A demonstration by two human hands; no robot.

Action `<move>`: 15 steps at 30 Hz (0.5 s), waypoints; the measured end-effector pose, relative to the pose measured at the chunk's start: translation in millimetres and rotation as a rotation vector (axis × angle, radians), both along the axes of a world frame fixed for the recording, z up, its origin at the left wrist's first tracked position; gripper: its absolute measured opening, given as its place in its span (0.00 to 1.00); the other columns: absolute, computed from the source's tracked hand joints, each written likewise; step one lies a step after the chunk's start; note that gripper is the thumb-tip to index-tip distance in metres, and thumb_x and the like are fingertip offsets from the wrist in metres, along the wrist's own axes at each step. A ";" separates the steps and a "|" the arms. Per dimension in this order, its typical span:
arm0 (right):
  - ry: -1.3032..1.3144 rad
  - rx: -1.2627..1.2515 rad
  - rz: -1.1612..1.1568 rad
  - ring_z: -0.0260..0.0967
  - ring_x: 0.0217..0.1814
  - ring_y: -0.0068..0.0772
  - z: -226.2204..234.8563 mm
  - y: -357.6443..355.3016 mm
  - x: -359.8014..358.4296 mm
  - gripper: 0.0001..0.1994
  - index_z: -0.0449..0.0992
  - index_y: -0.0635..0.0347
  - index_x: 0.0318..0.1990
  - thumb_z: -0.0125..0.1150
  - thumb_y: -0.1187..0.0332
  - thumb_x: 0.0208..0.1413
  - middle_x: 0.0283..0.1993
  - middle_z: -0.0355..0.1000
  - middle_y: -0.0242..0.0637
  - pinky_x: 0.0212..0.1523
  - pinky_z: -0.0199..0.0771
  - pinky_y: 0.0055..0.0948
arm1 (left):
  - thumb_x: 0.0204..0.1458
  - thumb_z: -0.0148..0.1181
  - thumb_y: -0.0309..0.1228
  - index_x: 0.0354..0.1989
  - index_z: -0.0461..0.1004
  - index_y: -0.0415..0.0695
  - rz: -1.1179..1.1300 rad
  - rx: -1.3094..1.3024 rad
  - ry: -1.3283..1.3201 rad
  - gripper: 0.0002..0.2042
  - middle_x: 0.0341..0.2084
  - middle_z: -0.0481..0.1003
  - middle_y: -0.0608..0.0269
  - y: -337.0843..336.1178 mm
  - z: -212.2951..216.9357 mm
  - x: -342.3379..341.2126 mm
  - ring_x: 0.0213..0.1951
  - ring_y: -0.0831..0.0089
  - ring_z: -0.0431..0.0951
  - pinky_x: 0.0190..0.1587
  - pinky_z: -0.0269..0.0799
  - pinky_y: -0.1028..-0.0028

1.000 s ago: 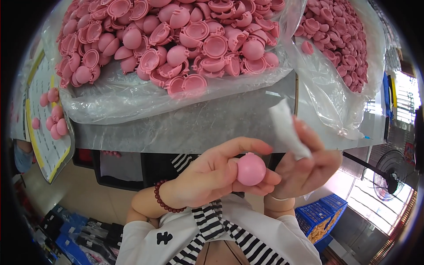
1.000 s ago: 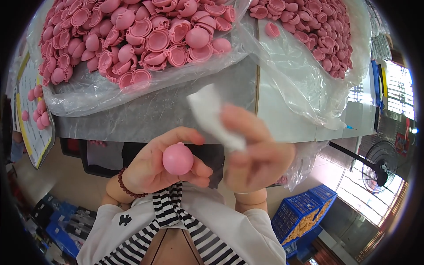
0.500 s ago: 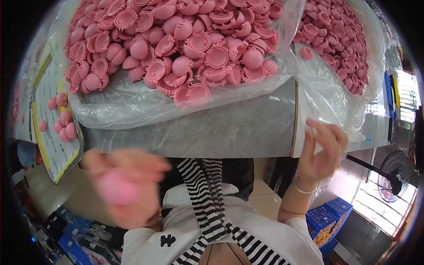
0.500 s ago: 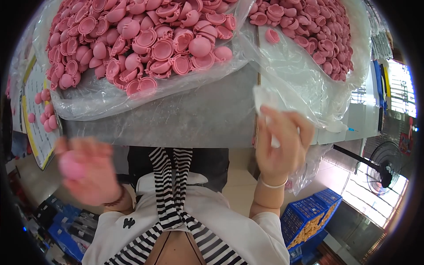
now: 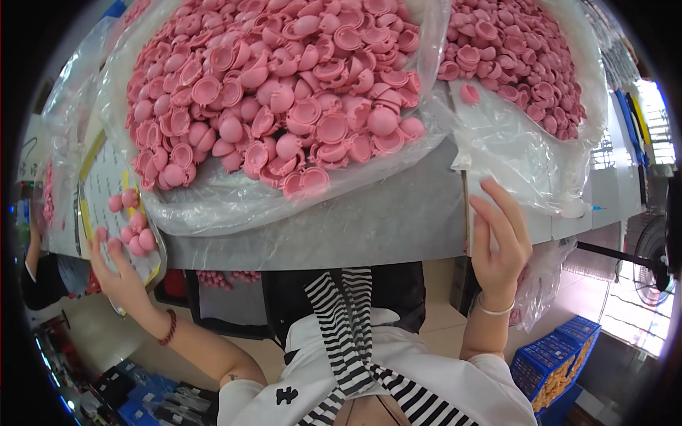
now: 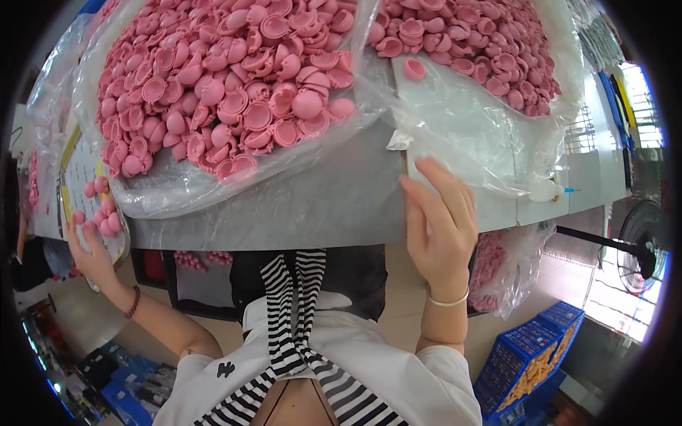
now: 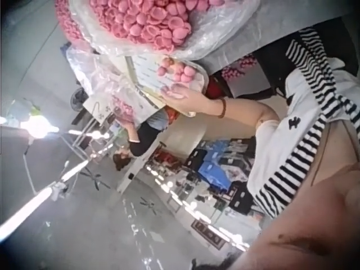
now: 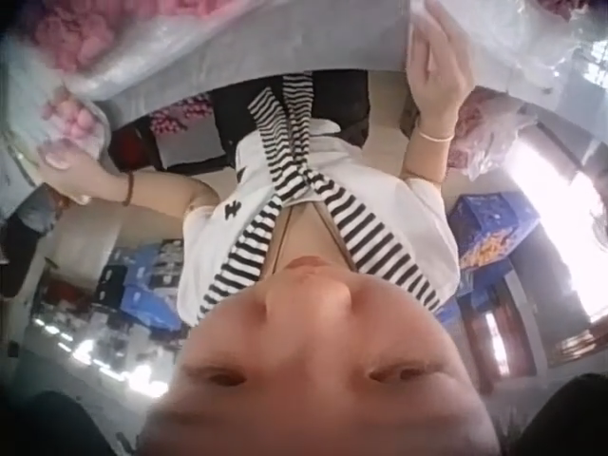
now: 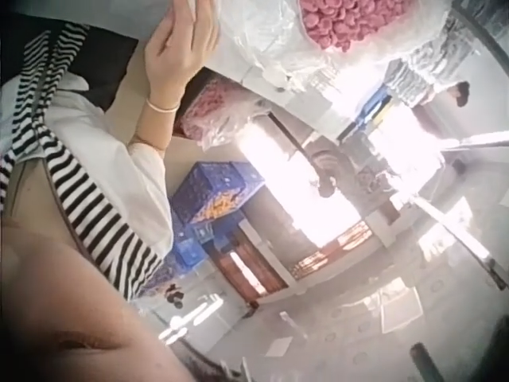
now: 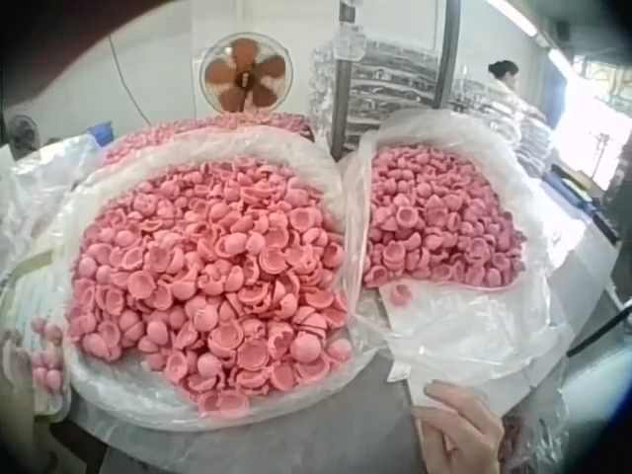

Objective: Applying glue to two halves of small pink plastic toy balls and pressing them together to assemble them.

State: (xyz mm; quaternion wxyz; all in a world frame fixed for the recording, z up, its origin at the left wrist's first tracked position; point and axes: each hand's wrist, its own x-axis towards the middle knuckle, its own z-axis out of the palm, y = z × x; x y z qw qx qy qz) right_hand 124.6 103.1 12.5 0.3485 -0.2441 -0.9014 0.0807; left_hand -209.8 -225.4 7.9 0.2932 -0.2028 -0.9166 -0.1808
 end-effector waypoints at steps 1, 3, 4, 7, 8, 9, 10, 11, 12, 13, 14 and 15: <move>0.103 0.014 -0.007 0.67 0.32 0.41 -2.9 -7.1 10.8 0.09 0.73 0.64 0.30 0.53 0.83 0.38 0.33 0.70 0.40 0.32 0.66 0.32 | 0.52 0.46 0.29 0.46 0.68 0.39 0.001 0.082 0.125 0.14 0.48 0.66 0.49 16.0 8.8 21.6 0.50 0.59 0.66 0.51 0.59 0.68; 0.214 -0.022 0.018 0.65 0.26 0.38 -16.2 -23.1 48.2 0.09 0.73 0.65 0.27 0.51 0.84 0.35 0.26 0.69 0.39 0.27 0.64 0.31 | 0.51 0.47 0.26 0.41 0.69 0.36 -0.236 0.333 0.306 0.11 0.41 0.69 0.49 38.5 -12.6 58.8 0.43 0.58 0.69 0.47 0.63 0.66; 0.221 -0.102 0.045 0.64 0.24 0.37 -27.1 -31.2 60.7 0.09 0.72 0.64 0.26 0.50 0.84 0.35 0.23 0.68 0.38 0.25 0.62 0.30 | 0.47 0.50 0.26 0.36 0.70 0.38 -0.355 0.178 0.410 0.08 0.33 0.70 0.52 15.6 -36.8 81.7 0.34 0.60 0.71 0.38 0.67 0.68; 0.057 -0.434 -0.128 0.62 0.24 0.37 -106.6 -62.0 102.1 0.05 0.73 0.64 0.28 0.53 0.78 0.40 0.22 0.67 0.40 0.25 0.62 0.28 | 0.36 0.53 0.24 0.32 0.70 0.45 -1.079 -0.173 0.017 0.11 0.26 0.68 0.61 9.9 -75.0 134.4 0.26 0.62 0.69 0.28 0.63 0.66; 0.003 -0.708 -0.304 0.64 0.26 0.37 -141.8 -76.7 119.2 0.05 0.73 0.64 0.29 0.52 0.74 0.44 0.24 0.68 0.41 0.27 0.63 0.28 | 0.39 0.51 0.23 0.33 0.69 0.42 -0.907 0.008 -0.255 0.10 0.26 0.68 0.58 -2.6 -112.1 145.5 0.26 0.61 0.68 0.29 0.63 0.69; -0.043 -0.986 -0.472 0.65 0.28 0.38 -177.1 -92.4 133.6 0.08 0.73 0.65 0.30 0.51 0.70 0.48 0.26 0.68 0.43 0.29 0.64 0.28 | 0.46 0.47 0.24 0.33 0.68 0.40 -0.623 0.167 -0.542 0.06 0.27 0.69 0.59 -23.5 -160.2 151.4 0.27 0.65 0.68 0.31 0.63 0.70; -0.142 -1.175 -0.551 0.67 0.31 0.38 -208.4 -107.8 149.9 0.11 0.73 0.64 0.32 0.48 0.66 0.51 0.29 0.70 0.41 0.31 0.65 0.29 | 0.50 0.45 0.27 0.34 0.68 0.40 -0.398 0.321 -0.845 0.07 0.27 0.69 0.61 -48.6 -212.3 151.6 0.28 0.67 0.68 0.32 0.64 0.70; -0.237 -1.363 -0.630 0.68 0.34 0.37 -242.2 -121.9 170.1 0.15 0.73 0.63 0.34 0.45 0.61 0.54 0.32 0.71 0.40 0.33 0.65 0.30 | 0.53 0.43 0.30 0.34 0.68 0.41 -0.166 0.468 -1.142 0.08 0.28 0.70 0.63 -69.5 -257.7 150.0 0.29 0.69 0.69 0.33 0.64 0.71; -0.003 -1.721 -0.710 0.68 0.37 0.36 -287.5 -142.1 198.6 0.17 0.73 0.62 0.37 0.42 0.58 0.55 0.35 0.72 0.39 0.38 0.66 0.30 | 0.54 0.41 0.39 0.39 0.67 0.41 -0.048 0.683 -1.566 0.15 0.33 0.70 0.62 -87.9 -288.1 152.6 0.35 0.69 0.69 0.39 0.64 0.71; 0.260 -2.075 -0.756 0.68 0.41 0.35 -319.8 -153.0 209.0 0.20 0.73 0.61 0.40 0.40 0.55 0.56 0.39 0.72 0.37 0.42 0.66 0.31 | 0.55 0.38 0.47 0.43 0.67 0.41 0.100 0.876 -1.989 0.21 0.38 0.70 0.61 -104.9 -309.1 151.2 0.40 0.68 0.70 0.45 0.64 0.71; 0.298 -2.073 -0.756 0.68 0.41 0.35 -320.0 -147.9 195.4 0.20 0.73 0.61 0.40 0.40 0.55 0.56 0.39 0.72 0.37 0.42 0.66 0.31 | 0.53 0.40 0.48 0.48 0.63 0.37 0.136 0.832 -2.143 0.26 0.44 0.68 0.58 -115.0 -321.2 146.4 0.46 0.68 0.68 0.49 0.62 0.70; 0.466 -2.165 -0.568 0.68 0.42 0.35 -312.4 -146.7 186.5 0.21 0.71 0.60 0.44 0.39 0.53 0.55 0.42 0.71 0.37 0.45 0.66 0.31 | 0.53 0.40 0.48 0.48 0.63 0.37 0.134 0.805 -2.154 0.26 0.44 0.68 0.58 -101.4 -327.0 130.9 0.46 0.68 0.68 0.49 0.62 0.70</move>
